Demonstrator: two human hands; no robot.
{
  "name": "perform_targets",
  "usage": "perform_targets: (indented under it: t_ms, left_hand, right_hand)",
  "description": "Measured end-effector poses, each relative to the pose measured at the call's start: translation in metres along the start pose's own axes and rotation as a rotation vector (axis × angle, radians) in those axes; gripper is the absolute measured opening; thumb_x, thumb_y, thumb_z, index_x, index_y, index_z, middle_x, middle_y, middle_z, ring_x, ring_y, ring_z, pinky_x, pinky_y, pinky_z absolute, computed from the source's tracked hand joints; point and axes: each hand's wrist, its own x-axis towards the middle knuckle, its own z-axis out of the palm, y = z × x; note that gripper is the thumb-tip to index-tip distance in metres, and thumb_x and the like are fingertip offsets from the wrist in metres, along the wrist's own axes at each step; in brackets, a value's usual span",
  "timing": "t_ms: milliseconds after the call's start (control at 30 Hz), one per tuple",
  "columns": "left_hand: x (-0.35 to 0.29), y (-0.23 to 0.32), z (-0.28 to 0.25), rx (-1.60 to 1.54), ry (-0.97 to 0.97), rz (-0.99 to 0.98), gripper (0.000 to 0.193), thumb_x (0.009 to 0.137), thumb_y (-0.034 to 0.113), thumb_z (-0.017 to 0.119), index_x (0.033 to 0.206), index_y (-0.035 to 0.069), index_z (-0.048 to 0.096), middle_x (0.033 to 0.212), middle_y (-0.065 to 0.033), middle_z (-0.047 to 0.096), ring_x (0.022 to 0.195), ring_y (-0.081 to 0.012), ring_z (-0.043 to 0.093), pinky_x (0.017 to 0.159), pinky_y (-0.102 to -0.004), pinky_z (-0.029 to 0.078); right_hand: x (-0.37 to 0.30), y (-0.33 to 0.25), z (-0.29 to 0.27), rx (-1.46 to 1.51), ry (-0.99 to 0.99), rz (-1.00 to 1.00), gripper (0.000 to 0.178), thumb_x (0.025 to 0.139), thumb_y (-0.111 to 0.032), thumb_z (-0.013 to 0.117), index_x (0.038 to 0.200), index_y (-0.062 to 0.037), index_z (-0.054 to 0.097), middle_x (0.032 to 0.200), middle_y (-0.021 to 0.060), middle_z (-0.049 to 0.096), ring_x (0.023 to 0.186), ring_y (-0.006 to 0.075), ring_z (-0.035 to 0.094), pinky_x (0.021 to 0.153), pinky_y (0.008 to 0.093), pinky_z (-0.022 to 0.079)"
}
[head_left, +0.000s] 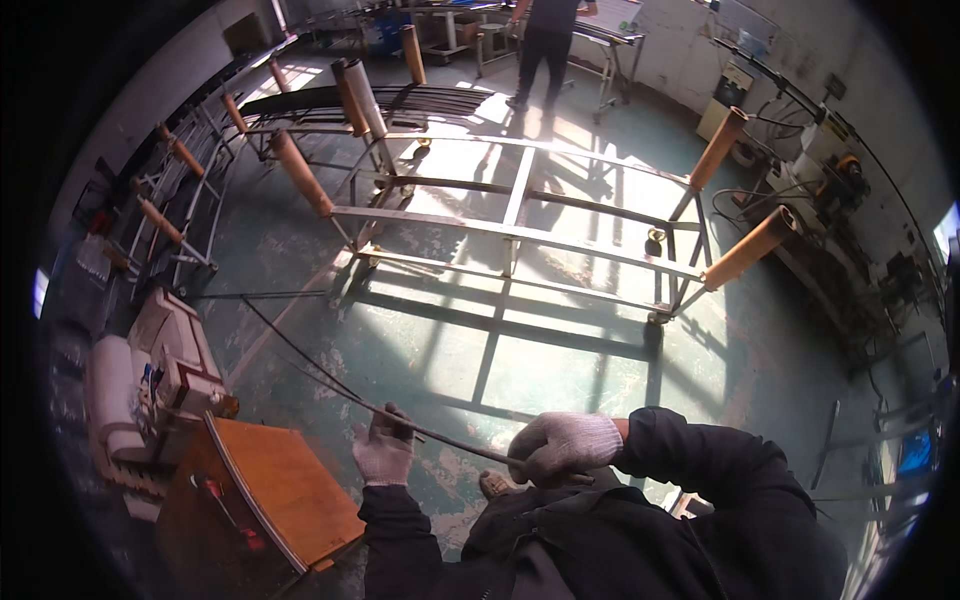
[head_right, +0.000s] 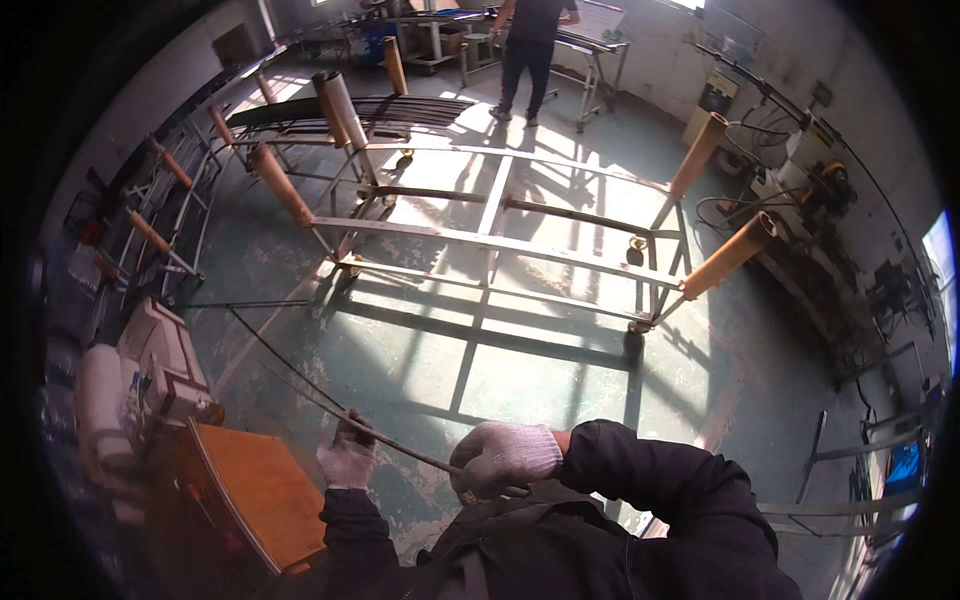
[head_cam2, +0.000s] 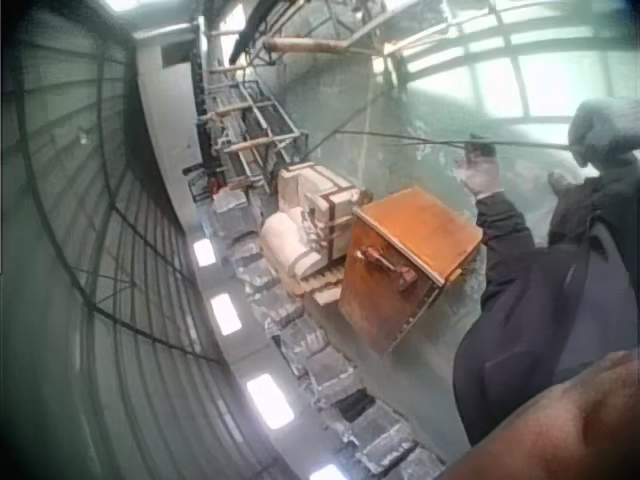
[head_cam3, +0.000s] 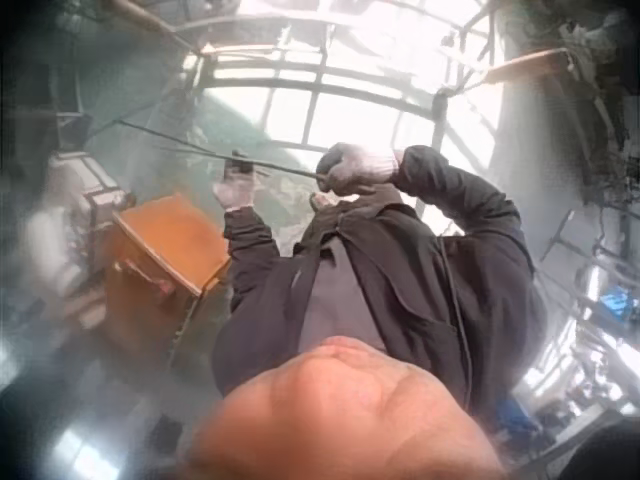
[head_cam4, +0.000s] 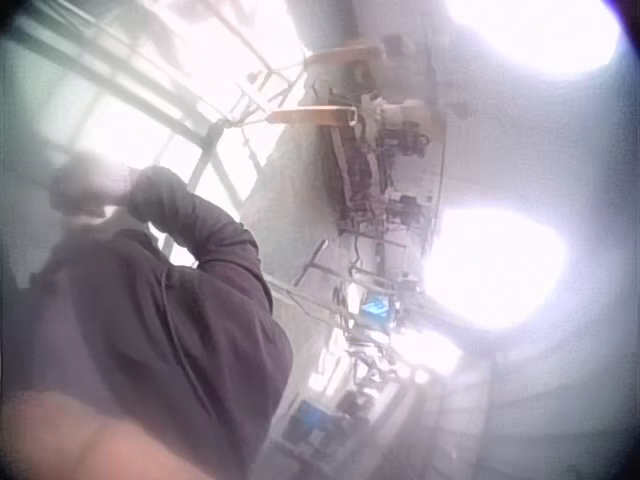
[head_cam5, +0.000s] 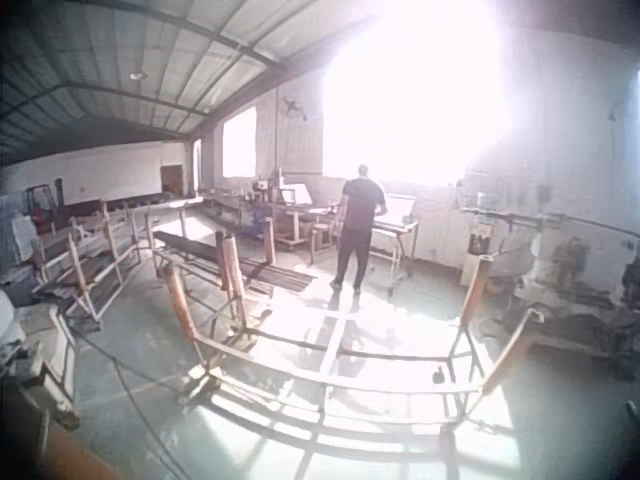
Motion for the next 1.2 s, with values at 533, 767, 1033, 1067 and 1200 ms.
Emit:
perform_targets:
  t_ms: [533, 767, 1033, 1067, 1200]
  left_hand:
    - [0.084, -0.29, 0.299, 0.809, -0.319, 0.258, 0.028, 0.122, 0.024, 0.061, 0.132, 0.004, 0.077, 0.119, -0.0092, 0.08, 0.113, -0.0219, 0.074, 0.097, -0.0369, 0.063]
    - [0.062, -0.691, 0.42, 0.618, -0.616, -0.231, 0.037, 0.122, 0.035, 0.062, 0.142, 0.005, 0.068, 0.117, -0.0121, 0.076, 0.113, -0.0327, 0.073, 0.106, -0.0489, 0.059]
    - [0.158, -0.969, 0.534, 0.771, -0.826, -0.145, 0.046, 0.126, 0.04, 0.053, 0.145, -0.001, 0.06, 0.112, -0.0127, 0.067, 0.107, -0.0292, 0.067, 0.101, -0.0463, 0.058]
    - [0.168, -1.006, 0.55, 0.795, -0.793, -0.19, 0.046, 0.125, 0.04, 0.053, 0.144, 0.0, 0.06, 0.112, -0.0124, 0.067, 0.107, -0.0286, 0.067, 0.1, -0.0458, 0.058]
    - [0.161, -1.195, 0.581, 0.696, -0.88, -0.401, 0.042, 0.123, 0.04, 0.057, 0.138, 0.001, 0.059, 0.11, -0.0121, 0.07, 0.107, -0.0309, 0.072, 0.102, -0.0481, 0.063]
  right_hand:
    - [-0.678, 0.385, -0.171, -0.876, 1.451, 1.082, 0.019, 0.104, -0.019, 0.067, 0.111, -0.0156, 0.084, 0.112, 0.0111, 0.082, 0.117, 0.0342, 0.074, 0.117, 0.0488, 0.049]
    - [-0.688, 0.396, -0.245, -1.104, 2.019, 0.254, 0.015, 0.094, -0.009, 0.074, 0.109, -0.0119, 0.075, 0.112, 0.0102, 0.078, 0.118, 0.0351, 0.073, 0.124, 0.0625, 0.048]
    - [-0.946, 0.544, -0.355, -0.952, 2.343, 0.979, 0.028, 0.097, -0.007, 0.071, 0.125, -0.0065, 0.076, 0.131, 0.0173, 0.078, 0.135, 0.0403, 0.069, 0.124, 0.0582, 0.047]
    - [-0.983, 0.558, -0.364, -0.857, 2.392, 1.177, 0.033, 0.1, -0.009, 0.07, 0.133, -0.0042, 0.075, 0.136, 0.0204, 0.077, 0.137, 0.0413, 0.068, 0.124, 0.059, 0.048]
    - [-1.08, 0.566, -0.418, 0.298, 3.076, 0.669, 0.042, 0.108, -0.01, 0.065, 0.148, 0.0022, 0.065, 0.143, 0.0253, 0.074, 0.134, 0.0417, 0.071, 0.116, 0.0593, 0.056]
